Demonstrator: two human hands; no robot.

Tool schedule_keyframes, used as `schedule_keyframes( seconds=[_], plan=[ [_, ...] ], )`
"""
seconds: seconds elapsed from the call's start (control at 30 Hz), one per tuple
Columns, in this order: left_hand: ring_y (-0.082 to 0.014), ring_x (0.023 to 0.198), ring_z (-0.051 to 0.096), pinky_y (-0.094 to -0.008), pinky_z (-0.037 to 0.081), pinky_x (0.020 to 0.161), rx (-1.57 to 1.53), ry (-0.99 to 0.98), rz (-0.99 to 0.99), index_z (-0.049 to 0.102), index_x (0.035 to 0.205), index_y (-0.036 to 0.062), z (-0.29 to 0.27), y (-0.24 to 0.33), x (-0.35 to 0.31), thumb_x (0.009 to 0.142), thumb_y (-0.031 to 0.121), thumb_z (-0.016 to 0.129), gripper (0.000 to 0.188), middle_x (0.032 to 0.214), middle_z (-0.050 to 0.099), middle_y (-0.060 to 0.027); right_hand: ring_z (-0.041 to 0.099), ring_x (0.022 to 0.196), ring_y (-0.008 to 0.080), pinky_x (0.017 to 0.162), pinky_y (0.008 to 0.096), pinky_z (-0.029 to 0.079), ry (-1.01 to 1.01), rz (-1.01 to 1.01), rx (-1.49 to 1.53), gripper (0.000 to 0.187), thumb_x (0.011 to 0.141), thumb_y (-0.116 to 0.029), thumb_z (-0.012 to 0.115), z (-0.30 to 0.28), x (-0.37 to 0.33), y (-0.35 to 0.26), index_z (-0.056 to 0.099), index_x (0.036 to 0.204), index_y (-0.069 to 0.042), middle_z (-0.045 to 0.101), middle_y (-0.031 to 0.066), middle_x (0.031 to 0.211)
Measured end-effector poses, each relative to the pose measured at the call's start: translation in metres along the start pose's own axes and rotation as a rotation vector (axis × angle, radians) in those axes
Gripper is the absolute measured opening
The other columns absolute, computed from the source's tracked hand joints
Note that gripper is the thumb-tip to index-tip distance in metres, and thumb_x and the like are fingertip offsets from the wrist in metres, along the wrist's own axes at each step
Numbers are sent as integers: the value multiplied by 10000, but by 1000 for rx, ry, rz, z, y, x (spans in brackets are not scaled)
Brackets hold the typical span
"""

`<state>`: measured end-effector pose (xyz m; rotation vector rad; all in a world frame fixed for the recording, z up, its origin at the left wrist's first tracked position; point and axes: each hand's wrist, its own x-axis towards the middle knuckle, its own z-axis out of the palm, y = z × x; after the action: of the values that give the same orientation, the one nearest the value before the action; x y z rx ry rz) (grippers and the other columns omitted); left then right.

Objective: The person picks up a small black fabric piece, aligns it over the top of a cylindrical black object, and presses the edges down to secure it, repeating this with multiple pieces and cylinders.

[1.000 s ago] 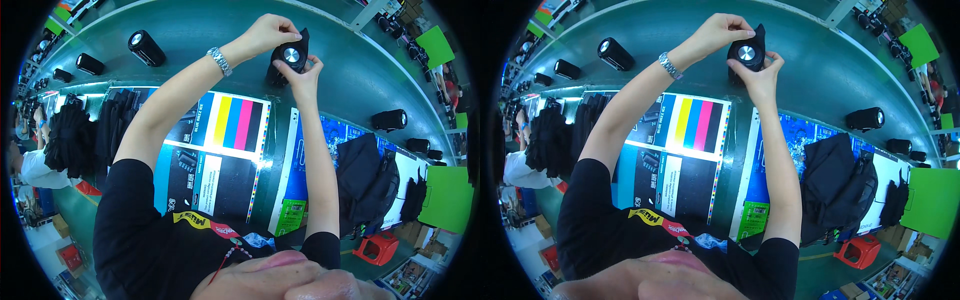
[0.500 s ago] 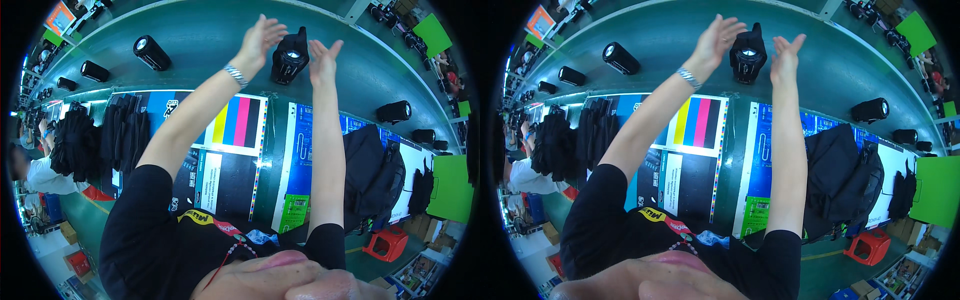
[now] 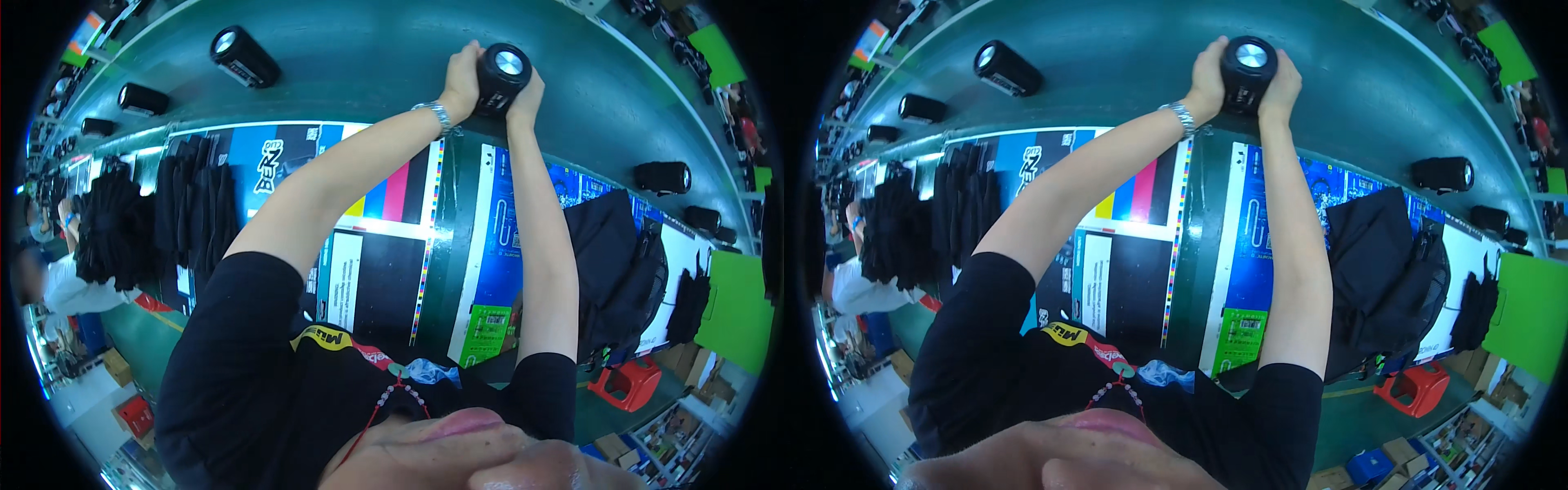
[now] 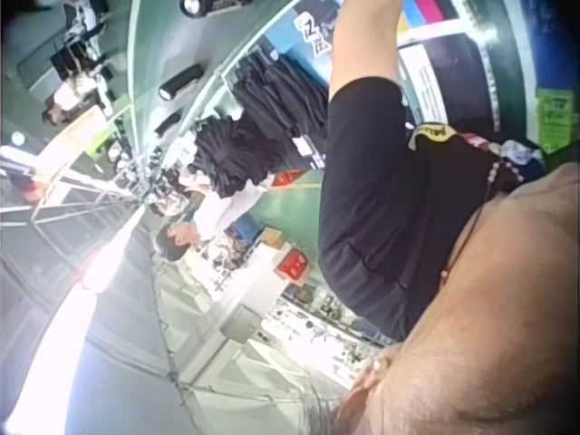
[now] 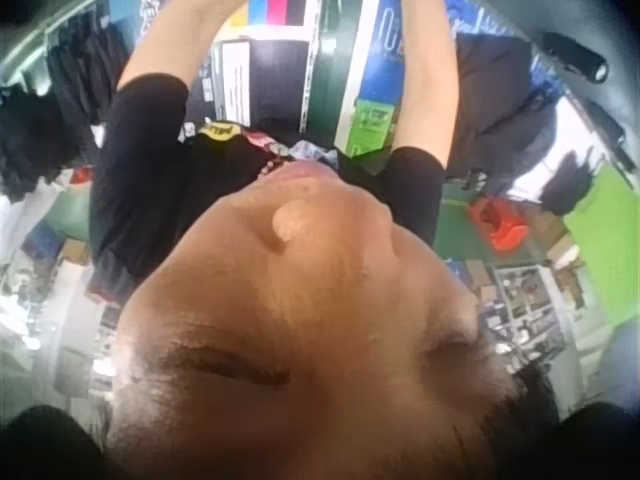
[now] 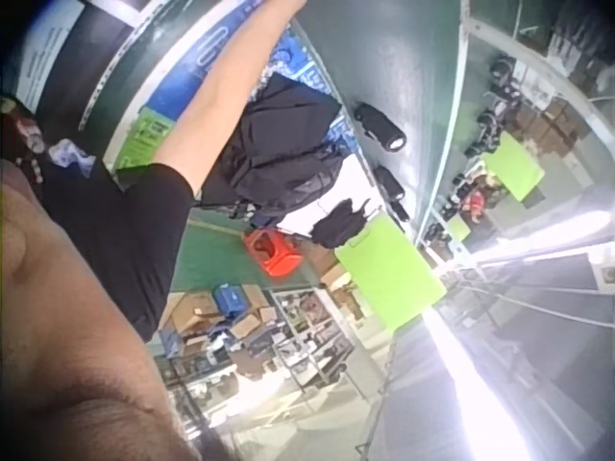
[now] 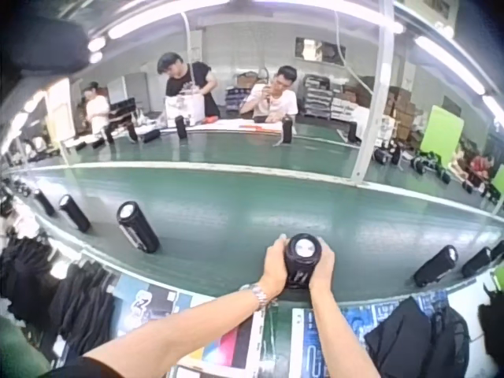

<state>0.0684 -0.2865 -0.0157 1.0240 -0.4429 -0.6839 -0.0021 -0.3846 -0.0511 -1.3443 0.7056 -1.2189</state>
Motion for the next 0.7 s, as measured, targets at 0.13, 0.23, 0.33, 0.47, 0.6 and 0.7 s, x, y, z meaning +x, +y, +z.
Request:
schedule_keyframes(
  seconds=[0.13,0.23,0.33,0.47,0.6,0.7],
  plan=[
    [-263,888,627,-374,469,810,483,82,167,627,942,-51,-21,13,-2,971,322,388,444,936,666,-192,600,813,153,737,322,492,115,111,-97,333,915,-154,451,18,-6,-5,673,1006,78,680,118,924],
    [-360,1025,597,-394,446,925,612,-20,257,590,1112,-45,-35,49,-40,957,294,459,395,1065,632,-229,650,762,257,681,388,537,154,276,-8,396,889,-237,398,-24,12,5,663,1026,23,671,145,916],
    [-268,1053,604,-354,462,915,755,-80,418,570,1172,-17,-100,96,-80,930,279,536,384,1124,627,-161,657,813,261,716,391,543,175,395,130,288,870,-165,493,-57,17,-4,652,1051,-8,664,125,968],
    [-234,962,614,-334,486,819,1105,236,560,598,1114,13,-226,174,-157,866,255,648,351,1005,631,-134,626,738,194,655,310,517,378,53,-226,280,966,-179,460,-68,-2,-32,588,857,45,643,142,876],
    [-276,818,558,-374,467,706,1693,422,436,581,919,42,-297,216,-246,756,328,742,366,883,564,-119,596,736,182,693,289,494,401,-226,-179,272,976,-170,438,15,-87,-115,580,876,40,617,108,791],
    [-302,827,551,-411,462,707,1777,332,425,569,896,44,-308,195,-258,750,265,730,310,870,553,-124,588,788,182,771,301,487,180,-288,-110,259,979,-179,463,51,-143,-149,572,885,37,617,101,824]
  ],
)
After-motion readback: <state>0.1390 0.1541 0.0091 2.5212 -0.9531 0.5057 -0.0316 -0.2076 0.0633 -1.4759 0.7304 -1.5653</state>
